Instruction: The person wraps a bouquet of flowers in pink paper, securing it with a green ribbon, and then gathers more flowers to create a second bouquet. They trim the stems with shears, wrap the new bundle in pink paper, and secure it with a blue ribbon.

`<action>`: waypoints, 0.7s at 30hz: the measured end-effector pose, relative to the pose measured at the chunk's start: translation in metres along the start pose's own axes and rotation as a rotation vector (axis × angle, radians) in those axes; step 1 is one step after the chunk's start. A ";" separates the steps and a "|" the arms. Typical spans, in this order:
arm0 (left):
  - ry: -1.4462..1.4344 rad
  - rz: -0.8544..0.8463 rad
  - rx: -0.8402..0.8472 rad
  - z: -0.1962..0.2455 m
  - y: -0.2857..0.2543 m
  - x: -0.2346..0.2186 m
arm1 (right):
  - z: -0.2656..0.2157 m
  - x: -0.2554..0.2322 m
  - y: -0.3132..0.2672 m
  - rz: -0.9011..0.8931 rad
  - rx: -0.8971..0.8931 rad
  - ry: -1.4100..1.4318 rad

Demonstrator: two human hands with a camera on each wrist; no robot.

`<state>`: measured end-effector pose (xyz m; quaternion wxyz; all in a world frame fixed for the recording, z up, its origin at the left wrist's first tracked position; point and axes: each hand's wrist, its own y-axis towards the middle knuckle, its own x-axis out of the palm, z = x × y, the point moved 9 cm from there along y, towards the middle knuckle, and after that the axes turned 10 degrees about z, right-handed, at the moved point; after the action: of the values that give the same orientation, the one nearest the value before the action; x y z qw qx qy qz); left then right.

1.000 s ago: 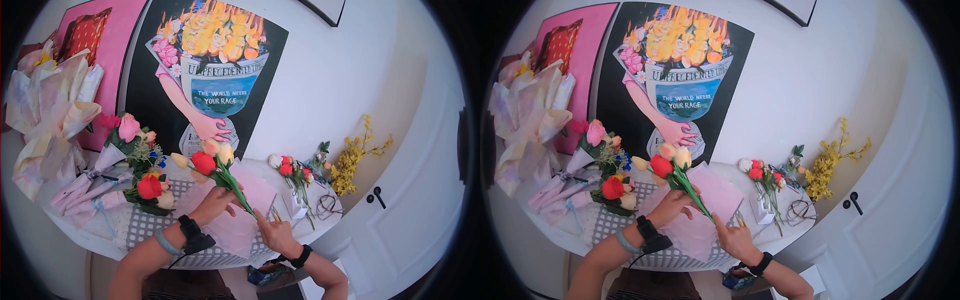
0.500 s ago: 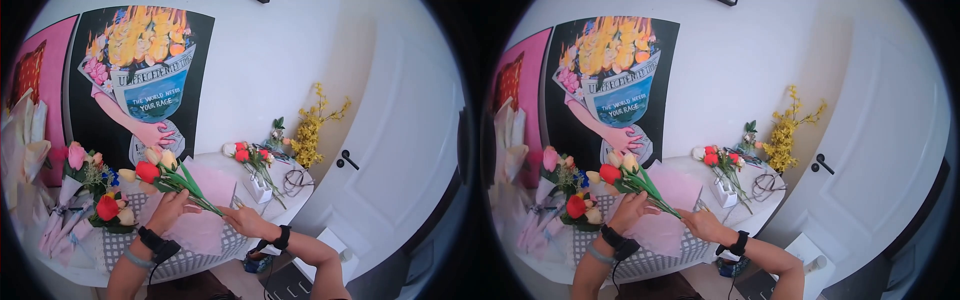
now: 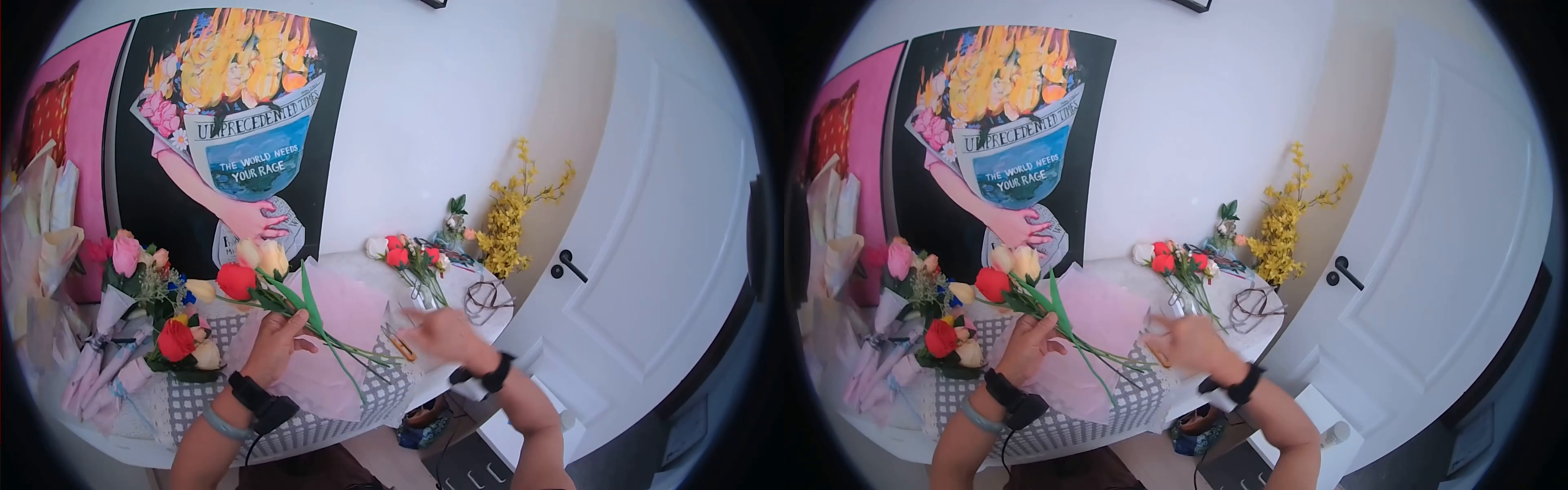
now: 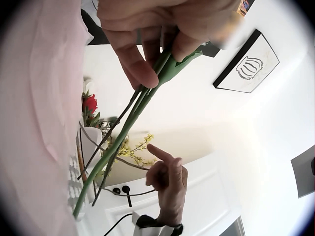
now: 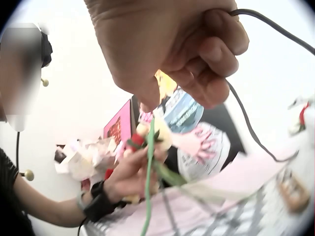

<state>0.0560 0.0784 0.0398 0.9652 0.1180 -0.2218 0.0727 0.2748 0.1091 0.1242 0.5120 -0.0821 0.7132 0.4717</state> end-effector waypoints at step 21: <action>-0.008 0.097 -0.006 0.000 0.001 -0.004 | 0.048 0.046 -0.019 -0.091 0.133 -0.043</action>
<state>0.0528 0.0790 0.0382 0.9600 0.1044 -0.2315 0.1182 0.2958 0.1523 0.0744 0.5524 -0.0700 0.7272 0.4014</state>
